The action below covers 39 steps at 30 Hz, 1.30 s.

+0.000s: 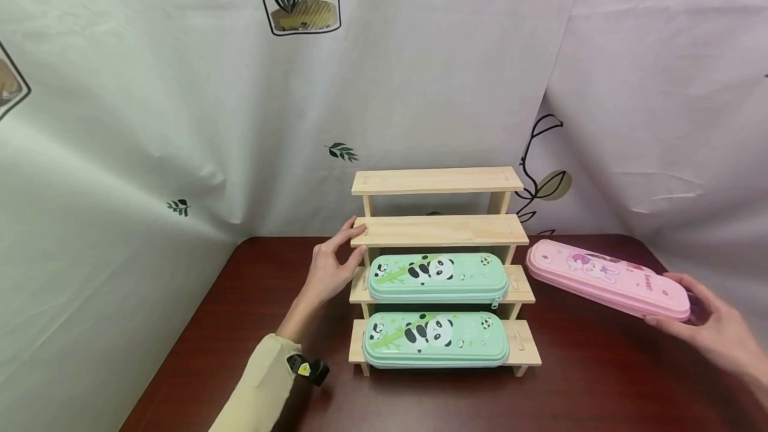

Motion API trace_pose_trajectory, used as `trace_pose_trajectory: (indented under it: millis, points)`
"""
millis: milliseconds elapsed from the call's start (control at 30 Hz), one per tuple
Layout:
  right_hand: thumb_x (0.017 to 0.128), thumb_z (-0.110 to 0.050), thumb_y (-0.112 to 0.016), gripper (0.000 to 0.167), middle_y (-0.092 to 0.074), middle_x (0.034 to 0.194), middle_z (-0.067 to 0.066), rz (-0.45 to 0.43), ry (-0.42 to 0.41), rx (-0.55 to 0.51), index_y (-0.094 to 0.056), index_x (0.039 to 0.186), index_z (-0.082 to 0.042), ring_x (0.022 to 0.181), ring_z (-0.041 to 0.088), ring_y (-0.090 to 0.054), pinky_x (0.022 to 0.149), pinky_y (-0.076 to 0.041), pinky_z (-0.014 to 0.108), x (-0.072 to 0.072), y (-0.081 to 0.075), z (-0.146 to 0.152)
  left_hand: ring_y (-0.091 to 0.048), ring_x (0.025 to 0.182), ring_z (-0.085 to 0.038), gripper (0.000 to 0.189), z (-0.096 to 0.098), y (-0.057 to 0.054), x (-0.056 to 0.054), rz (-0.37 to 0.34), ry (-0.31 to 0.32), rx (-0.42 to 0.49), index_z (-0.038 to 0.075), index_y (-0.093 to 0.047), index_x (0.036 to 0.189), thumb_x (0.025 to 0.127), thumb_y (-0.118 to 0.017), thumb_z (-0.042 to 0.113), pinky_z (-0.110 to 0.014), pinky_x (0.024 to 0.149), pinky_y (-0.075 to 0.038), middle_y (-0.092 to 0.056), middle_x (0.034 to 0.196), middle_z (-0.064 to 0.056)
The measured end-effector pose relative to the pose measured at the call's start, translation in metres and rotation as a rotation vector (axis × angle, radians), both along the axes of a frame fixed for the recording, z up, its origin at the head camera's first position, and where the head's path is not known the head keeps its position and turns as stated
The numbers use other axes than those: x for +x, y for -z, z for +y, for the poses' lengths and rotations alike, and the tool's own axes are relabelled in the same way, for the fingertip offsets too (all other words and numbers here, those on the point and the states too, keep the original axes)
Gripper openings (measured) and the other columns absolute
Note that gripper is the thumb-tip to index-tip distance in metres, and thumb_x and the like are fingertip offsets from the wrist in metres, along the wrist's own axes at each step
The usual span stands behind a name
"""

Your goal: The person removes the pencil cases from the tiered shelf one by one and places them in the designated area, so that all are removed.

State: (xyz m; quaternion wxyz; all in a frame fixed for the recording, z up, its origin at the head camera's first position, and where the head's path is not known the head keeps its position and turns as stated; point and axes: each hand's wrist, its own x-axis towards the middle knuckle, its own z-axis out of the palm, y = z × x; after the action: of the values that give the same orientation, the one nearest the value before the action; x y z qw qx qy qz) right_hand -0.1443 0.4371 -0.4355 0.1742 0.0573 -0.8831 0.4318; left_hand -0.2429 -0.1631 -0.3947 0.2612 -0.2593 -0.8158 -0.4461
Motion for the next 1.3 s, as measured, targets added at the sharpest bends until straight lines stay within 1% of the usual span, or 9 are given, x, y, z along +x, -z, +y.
trace_pose_trajectory:
  millis: [133,467,533,567,633,700,767,1033,1300]
  points:
    - [0.075,0.0,-0.085,0.072,-0.057,0.1,-0.033,-0.001,0.012,-0.008,-0.056,0.136,-0.025,0.083,-0.014,-0.055,0.066,-0.038,0.006,0.0,0.005,0.0,-0.053,0.127,-0.033,0.039,0.0,0.0,0.0,0.004,-0.003,-0.002,0.003,-0.068,0.128,0.09,-0.073,0.003,-0.052,0.104,-0.041,-0.052,0.143,-0.022]
    - [0.076,-0.013,-0.088,0.075,-0.047,0.102,-0.039,-0.042,0.069,0.076,-0.053,0.141,-0.026,0.085,-0.02,-0.047,0.068,-0.033,0.008,0.001,0.014,0.0,-0.053,0.127,-0.033,0.039,0.0,0.0,0.0,-0.001,-0.008,-0.002,0.003,-0.067,0.128,0.09,-0.072,0.003,-0.052,0.104,-0.04,-0.052,0.143,-0.021]
    - [0.077,-0.015,-0.088,0.075,-0.051,0.103,-0.031,-0.061,0.081,0.091,-0.051,0.142,-0.025,0.084,-0.02,-0.046,0.067,-0.033,0.008,0.001,0.016,0.001,-0.053,0.128,-0.033,0.039,0.0,0.0,0.0,-0.006,-0.011,-0.001,0.003,-0.067,0.128,0.09,-0.072,0.003,-0.052,0.104,-0.04,-0.052,0.143,-0.02]
    - [0.078,-0.017,-0.087,0.076,-0.058,0.105,-0.022,-0.07,0.085,0.099,-0.05,0.143,-0.024,0.084,-0.02,-0.045,0.067,-0.032,0.008,0.001,0.017,0.001,-0.053,0.128,-0.033,0.039,0.0,0.0,0.001,-0.007,-0.01,-0.001,0.003,-0.067,0.129,0.09,-0.072,0.003,-0.052,0.104,-0.04,-0.052,0.143,-0.02]
    - [0.079,-0.018,-0.087,0.077,-0.066,0.111,0.004,-0.087,0.092,0.108,-0.048,0.145,-0.022,0.084,-0.021,-0.044,0.067,-0.032,0.008,0.001,0.019,0.001,-0.053,0.128,-0.033,0.039,0.0,0.0,0.001,-0.011,-0.009,0.0,0.003,-0.067,0.129,0.09,-0.072,0.003,-0.052,0.104,-0.04,-0.052,0.144,-0.02]
    - [0.08,-0.02,-0.086,0.078,-0.06,0.119,0.032,-0.098,0.1,0.119,-0.046,0.147,-0.02,0.084,-0.022,-0.041,0.068,-0.03,0.007,0.001,0.021,0.002,-0.052,0.129,-0.033,0.039,0.0,0.0,0.001,-0.014,-0.007,0.002,0.003,-0.067,0.129,0.09,-0.073,0.003,-0.052,0.104,-0.04,-0.052,0.144,-0.02]
    - [0.081,-0.021,-0.085,0.08,-0.048,0.125,0.047,-0.108,0.102,0.121,-0.043,0.149,-0.017,0.084,-0.024,-0.038,0.068,-0.029,0.006,0.0,0.023,0.001,-0.052,0.128,-0.033,0.04,0.001,-0.001,0.002,-0.015,-0.006,0.003,0.003,-0.067,0.129,0.09,-0.073,0.003,-0.052,0.104,-0.04,-0.052,0.144,-0.02]
    - [0.081,-0.019,-0.085,0.079,-0.049,0.122,0.046,-0.123,0.096,0.105,-0.044,0.148,-0.015,0.083,-0.02,-0.045,0.067,-0.032,0.007,-0.001,0.027,0.001,-0.053,0.128,-0.032,0.039,0.001,0.0,0.001,-0.006,-0.005,0.007,0.003,-0.068,0.128,0.089,-0.073,0.003,-0.052,0.104,-0.04,-0.053,0.143,-0.021]
    - [0.082,-0.022,-0.085,0.083,-0.049,0.124,0.046,-0.139,0.101,0.125,-0.039,0.149,-0.007,0.084,-0.022,-0.038,0.069,-0.028,0.007,-0.002,0.032,0.002,-0.054,0.127,-0.032,0.039,0.001,0.0,0.0,-0.008,-0.014,0.006,0.004,-0.068,0.128,0.089,-0.072,0.003,-0.052,0.104,-0.04,-0.053,0.142,-0.021]
